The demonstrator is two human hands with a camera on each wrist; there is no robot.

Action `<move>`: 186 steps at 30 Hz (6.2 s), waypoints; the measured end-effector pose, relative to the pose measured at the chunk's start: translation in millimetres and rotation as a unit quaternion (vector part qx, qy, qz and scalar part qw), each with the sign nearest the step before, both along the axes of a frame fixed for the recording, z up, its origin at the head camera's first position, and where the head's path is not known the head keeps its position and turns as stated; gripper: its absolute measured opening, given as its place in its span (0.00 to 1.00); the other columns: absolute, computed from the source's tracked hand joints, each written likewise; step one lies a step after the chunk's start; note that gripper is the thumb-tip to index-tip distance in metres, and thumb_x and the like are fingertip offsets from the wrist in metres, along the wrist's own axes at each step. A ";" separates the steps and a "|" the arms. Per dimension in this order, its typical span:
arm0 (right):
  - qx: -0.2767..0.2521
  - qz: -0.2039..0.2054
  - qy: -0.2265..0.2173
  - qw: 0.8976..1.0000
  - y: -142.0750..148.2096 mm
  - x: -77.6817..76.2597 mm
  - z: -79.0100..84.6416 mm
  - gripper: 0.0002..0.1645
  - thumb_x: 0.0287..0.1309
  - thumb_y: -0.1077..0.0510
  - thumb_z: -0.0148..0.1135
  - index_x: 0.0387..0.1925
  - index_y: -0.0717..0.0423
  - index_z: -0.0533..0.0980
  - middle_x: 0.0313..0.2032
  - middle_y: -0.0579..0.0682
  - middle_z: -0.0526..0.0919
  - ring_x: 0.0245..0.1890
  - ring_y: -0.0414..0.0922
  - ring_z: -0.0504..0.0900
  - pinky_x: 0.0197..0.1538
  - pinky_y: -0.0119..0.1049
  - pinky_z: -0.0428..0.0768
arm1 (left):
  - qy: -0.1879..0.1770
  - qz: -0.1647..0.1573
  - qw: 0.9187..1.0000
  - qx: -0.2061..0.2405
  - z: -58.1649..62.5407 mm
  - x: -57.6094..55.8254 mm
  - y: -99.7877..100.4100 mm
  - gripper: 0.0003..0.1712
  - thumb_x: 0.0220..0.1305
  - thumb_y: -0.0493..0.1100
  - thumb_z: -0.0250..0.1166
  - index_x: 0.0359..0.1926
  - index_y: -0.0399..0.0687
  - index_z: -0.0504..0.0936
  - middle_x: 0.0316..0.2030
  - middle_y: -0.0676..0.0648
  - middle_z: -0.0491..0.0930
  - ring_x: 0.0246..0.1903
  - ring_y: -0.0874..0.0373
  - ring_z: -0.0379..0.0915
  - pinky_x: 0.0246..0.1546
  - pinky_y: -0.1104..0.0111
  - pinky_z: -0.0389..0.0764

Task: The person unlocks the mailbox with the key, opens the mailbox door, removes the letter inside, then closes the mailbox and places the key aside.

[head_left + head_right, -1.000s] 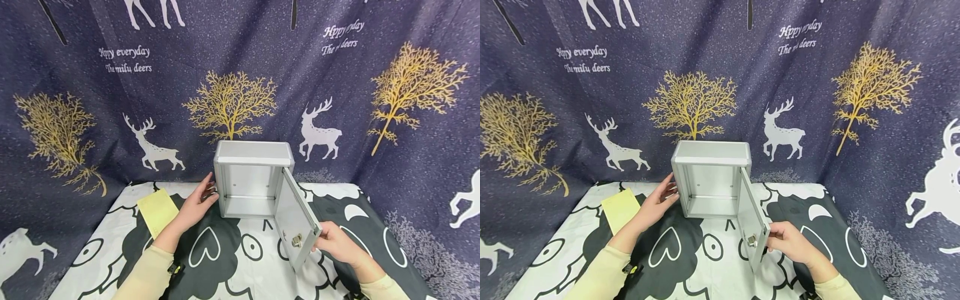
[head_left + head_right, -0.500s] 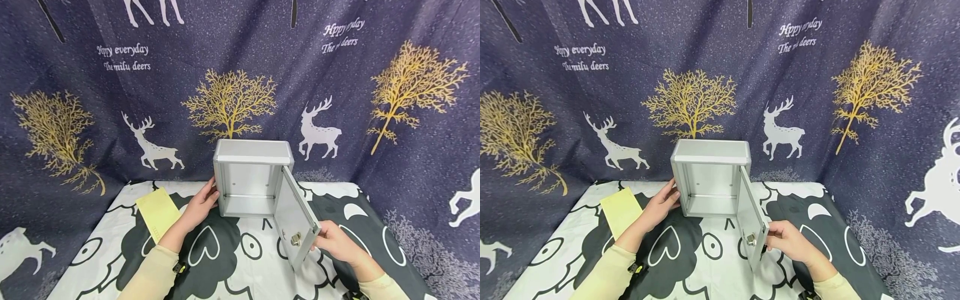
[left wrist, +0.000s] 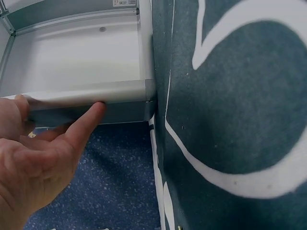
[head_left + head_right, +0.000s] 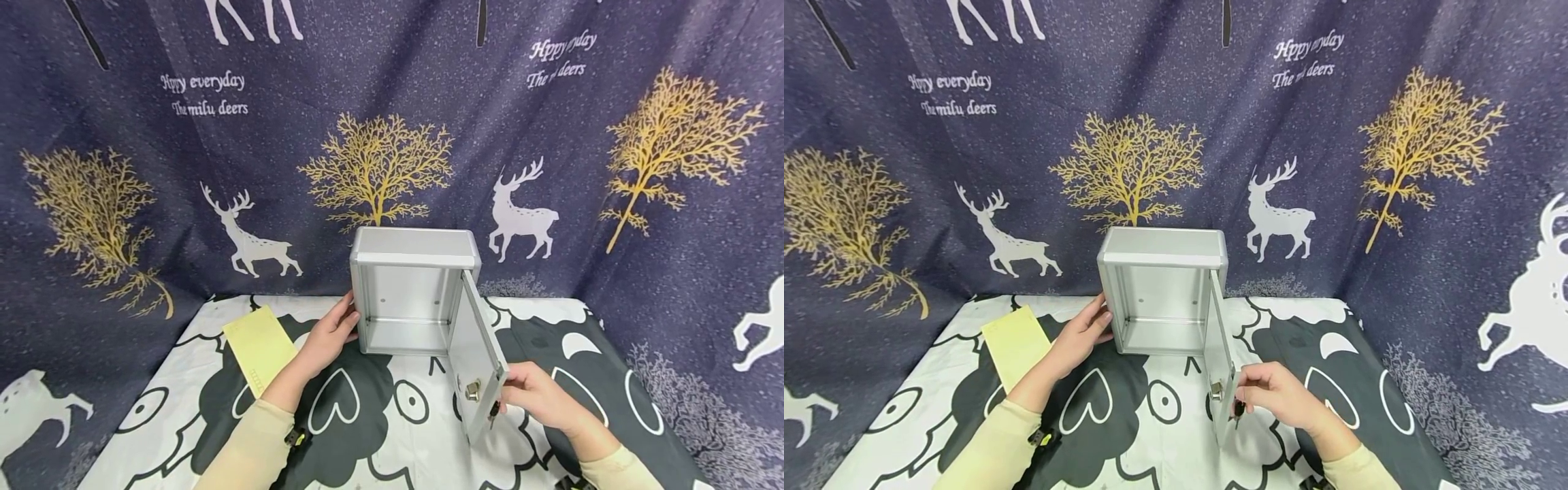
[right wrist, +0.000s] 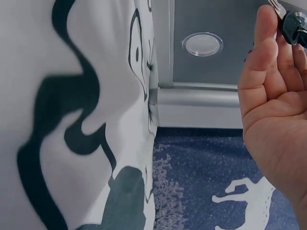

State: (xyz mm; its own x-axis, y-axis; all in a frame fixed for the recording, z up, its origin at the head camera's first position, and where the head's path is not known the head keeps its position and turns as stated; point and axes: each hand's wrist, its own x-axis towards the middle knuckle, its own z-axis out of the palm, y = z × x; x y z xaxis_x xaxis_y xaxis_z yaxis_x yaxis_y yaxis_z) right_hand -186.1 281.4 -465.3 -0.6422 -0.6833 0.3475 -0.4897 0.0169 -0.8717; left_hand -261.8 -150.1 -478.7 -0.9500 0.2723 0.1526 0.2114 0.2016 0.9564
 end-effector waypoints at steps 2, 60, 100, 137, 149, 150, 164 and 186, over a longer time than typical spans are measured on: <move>-0.007 0.012 -0.028 0.999 -2.8 1.1 0.9 0.20 0.70 0.80 0.52 0.44 0.63 0.87 0.25 0.64 0.82 0.30 0.50 0.91 0.36 0.43 0.90 | 0.000 -0.001 1.000 0.000 -0.1 -0.2 0.4 0.38 0.92 0.48 0.52 0.92 0.51 0.49 0.85 0.34 0.60 0.81 0.36 0.63 0.69 0.45 0.81; 0.027 -0.264 -0.137 0.954 -189.4 -17.3 3.8 0.21 0.77 0.45 0.70 0.52 0.60 0.89 0.37 0.48 0.92 0.29 0.59 0.89 0.34 0.40 0.85 | 0.007 0.013 1.000 -0.023 2.5 -0.8 1.2 0.37 0.92 0.50 0.53 0.92 0.55 0.53 0.83 0.35 0.65 0.77 0.36 0.70 0.65 0.48 0.85; -0.083 -0.294 -0.197 0.932 -218.3 -44.4 -2.0 0.23 0.78 0.47 0.71 0.55 0.64 0.87 0.38 0.54 0.91 0.32 0.51 0.88 0.37 0.43 0.91 | 0.015 0.024 0.999 -0.016 -0.1 -0.1 1.9 0.36 0.92 0.49 0.54 0.91 0.53 0.56 0.81 0.34 0.68 0.74 0.35 0.73 0.63 0.48 0.87; -0.175 -0.243 -0.290 0.909 -224.4 -52.0 -8.4 0.25 0.79 0.48 0.71 0.56 0.68 0.86 0.42 0.53 0.93 0.38 0.43 0.90 0.40 0.35 0.89 | 0.007 0.021 1.000 -0.014 1.2 -1.0 3.5 0.37 0.91 0.52 0.54 0.92 0.57 0.54 0.82 0.36 0.67 0.76 0.37 0.72 0.63 0.50 0.87; -0.168 -0.287 -0.271 0.903 -227.2 -51.3 -2.0 0.26 0.74 0.54 0.76 0.59 0.74 0.84 0.41 0.56 0.92 0.32 0.42 0.90 0.43 0.38 0.92 | 0.005 0.021 1.000 -0.015 2.0 -1.0 2.8 0.37 0.91 0.53 0.55 0.91 0.58 0.55 0.83 0.38 0.66 0.76 0.38 0.71 0.63 0.50 0.87; -0.161 -0.294 -0.264 0.904 -227.0 -50.6 -0.8 0.26 0.73 0.54 0.77 0.59 0.74 0.84 0.41 0.56 0.92 0.31 0.42 0.91 0.42 0.38 0.93 | 0.004 0.021 1.000 -0.015 1.9 -1.0 2.7 0.37 0.91 0.53 0.55 0.91 0.58 0.55 0.83 0.38 0.66 0.77 0.38 0.71 0.63 0.50 0.86; 0.019 -0.398 -0.036 0.917 -225.9 -44.4 8.3 0.17 0.69 0.49 0.80 0.46 0.58 0.91 0.35 0.48 0.93 0.33 0.42 0.88 0.34 0.36 0.86 | 0.003 0.020 1.000 -0.013 3.9 -0.2 2.8 0.37 0.92 0.51 0.54 0.92 0.57 0.54 0.84 0.37 0.64 0.78 0.38 0.69 0.64 0.50 0.86; 0.107 -0.427 0.178 0.880 -223.3 -45.1 4.6 0.13 0.68 0.49 0.80 0.41 0.55 0.90 0.34 0.47 0.93 0.31 0.44 0.89 0.35 0.41 0.87 | 0.006 0.021 1.000 -0.014 3.0 -0.4 2.5 0.37 0.92 0.50 0.54 0.92 0.56 0.54 0.83 0.36 0.65 0.78 0.38 0.68 0.63 0.49 0.86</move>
